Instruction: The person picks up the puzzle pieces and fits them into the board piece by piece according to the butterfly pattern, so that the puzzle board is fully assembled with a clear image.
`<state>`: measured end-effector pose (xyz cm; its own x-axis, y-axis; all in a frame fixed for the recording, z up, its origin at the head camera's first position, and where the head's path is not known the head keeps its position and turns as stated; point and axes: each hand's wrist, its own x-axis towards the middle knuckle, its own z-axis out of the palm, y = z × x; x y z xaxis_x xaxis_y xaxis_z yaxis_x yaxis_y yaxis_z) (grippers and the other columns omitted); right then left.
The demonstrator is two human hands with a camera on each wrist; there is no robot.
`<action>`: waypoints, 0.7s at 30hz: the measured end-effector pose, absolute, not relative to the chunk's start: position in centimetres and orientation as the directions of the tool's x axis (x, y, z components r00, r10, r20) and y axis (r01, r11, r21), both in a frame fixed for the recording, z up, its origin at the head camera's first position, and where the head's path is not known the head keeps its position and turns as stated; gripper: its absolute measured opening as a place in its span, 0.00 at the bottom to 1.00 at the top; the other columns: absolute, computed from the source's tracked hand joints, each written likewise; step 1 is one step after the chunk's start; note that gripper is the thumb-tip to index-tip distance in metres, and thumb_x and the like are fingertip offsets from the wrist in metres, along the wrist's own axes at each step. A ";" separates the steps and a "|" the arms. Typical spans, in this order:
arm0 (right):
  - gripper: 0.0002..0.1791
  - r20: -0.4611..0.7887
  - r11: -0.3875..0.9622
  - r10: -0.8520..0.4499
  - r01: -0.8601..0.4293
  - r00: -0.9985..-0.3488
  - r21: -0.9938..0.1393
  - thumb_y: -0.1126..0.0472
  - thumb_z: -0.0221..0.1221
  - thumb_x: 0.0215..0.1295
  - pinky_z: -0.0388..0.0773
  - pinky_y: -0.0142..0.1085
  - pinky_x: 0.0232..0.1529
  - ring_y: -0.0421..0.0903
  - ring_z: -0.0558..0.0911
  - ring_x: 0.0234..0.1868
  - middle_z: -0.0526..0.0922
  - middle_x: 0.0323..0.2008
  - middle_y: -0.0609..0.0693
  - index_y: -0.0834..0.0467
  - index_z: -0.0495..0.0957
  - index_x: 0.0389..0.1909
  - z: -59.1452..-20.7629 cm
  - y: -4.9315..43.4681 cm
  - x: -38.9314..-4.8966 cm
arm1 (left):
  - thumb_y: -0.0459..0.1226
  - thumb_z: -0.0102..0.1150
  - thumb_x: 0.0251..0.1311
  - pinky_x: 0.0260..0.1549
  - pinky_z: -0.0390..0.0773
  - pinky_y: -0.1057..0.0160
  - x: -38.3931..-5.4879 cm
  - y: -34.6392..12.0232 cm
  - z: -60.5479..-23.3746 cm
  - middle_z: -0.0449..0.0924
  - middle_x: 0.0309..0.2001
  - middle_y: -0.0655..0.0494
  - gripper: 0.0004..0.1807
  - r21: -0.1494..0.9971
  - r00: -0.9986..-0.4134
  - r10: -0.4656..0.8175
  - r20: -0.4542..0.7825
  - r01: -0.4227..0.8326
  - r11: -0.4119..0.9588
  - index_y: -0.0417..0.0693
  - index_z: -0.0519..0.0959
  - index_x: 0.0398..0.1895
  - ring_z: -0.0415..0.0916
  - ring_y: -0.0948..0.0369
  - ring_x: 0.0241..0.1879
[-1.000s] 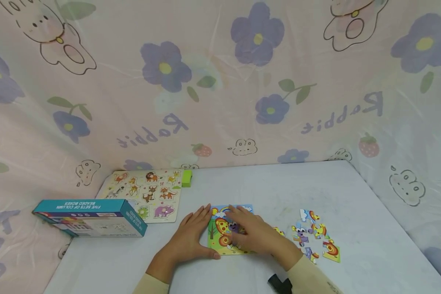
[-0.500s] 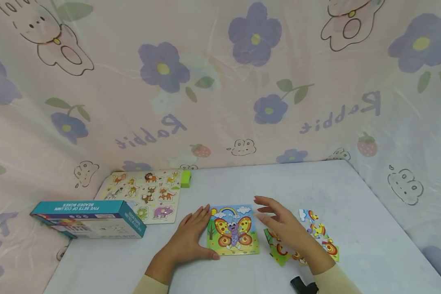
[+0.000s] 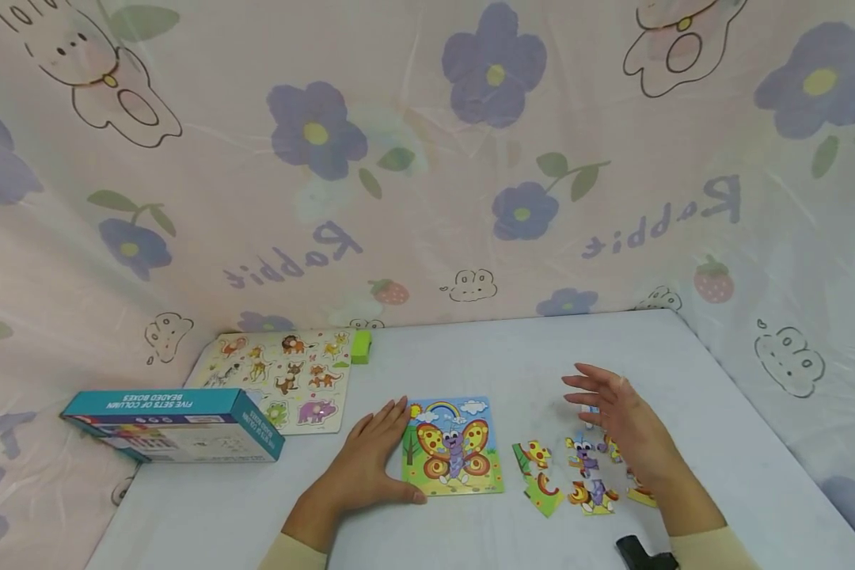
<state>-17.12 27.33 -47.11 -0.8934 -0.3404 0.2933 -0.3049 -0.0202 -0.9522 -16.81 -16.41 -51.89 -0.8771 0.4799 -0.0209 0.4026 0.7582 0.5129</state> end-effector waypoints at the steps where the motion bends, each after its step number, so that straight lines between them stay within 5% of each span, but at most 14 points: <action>1: 0.35 0.304 -0.050 -0.336 -0.305 -0.892 -0.951 0.48 0.23 0.92 0.76 0.38 0.64 0.53 0.77 0.69 0.73 0.74 0.63 0.62 0.58 0.85 -47.2 27.8 -17.2 | 0.78 0.72 0.43 0.80 0.40 0.41 -16.8 -16.4 -51.9 0.43 0.89 0.58 0.75 0.513 -0.877 0.481 -0.021 0.404 0.758 0.48 0.55 0.89 0.36 0.55 0.87; 6: 0.36 0.315 -0.109 -0.251 -0.297 -0.915 -0.949 0.44 0.25 0.91 0.75 0.37 0.66 0.49 0.77 0.70 0.75 0.74 0.58 0.59 0.60 0.85 -48.1 29.6 -17.3 | 0.79 0.72 0.43 0.80 0.41 0.40 -16.9 -16.3 -51.7 0.44 0.89 0.57 0.75 0.512 -0.877 0.480 -0.020 0.403 0.759 0.48 0.56 0.89 0.36 0.54 0.87; 15: 0.30 0.238 0.021 -0.037 -0.239 -0.970 -0.971 0.48 0.32 0.92 0.78 0.31 0.60 0.47 0.79 0.66 0.81 0.68 0.55 0.56 0.68 0.80 -50.0 31.7 -17.5 | 0.80 0.70 0.43 0.80 0.41 0.39 -16.9 -16.3 -51.7 0.44 0.89 0.57 0.76 0.509 -0.878 0.478 -0.020 0.402 0.761 0.48 0.56 0.89 0.37 0.53 0.87; 21: 0.33 0.085 0.432 -0.047 -0.097 -0.995 -0.897 0.45 0.43 0.91 0.75 0.32 0.60 0.53 0.76 0.68 0.76 0.72 0.62 0.60 0.60 0.85 -50.9 31.8 -17.6 | 0.80 0.70 0.43 0.80 0.41 0.40 -16.8 -16.3 -51.8 0.44 0.89 0.57 0.76 0.513 -0.878 0.478 -0.023 0.400 0.759 0.48 0.56 0.89 0.36 0.53 0.87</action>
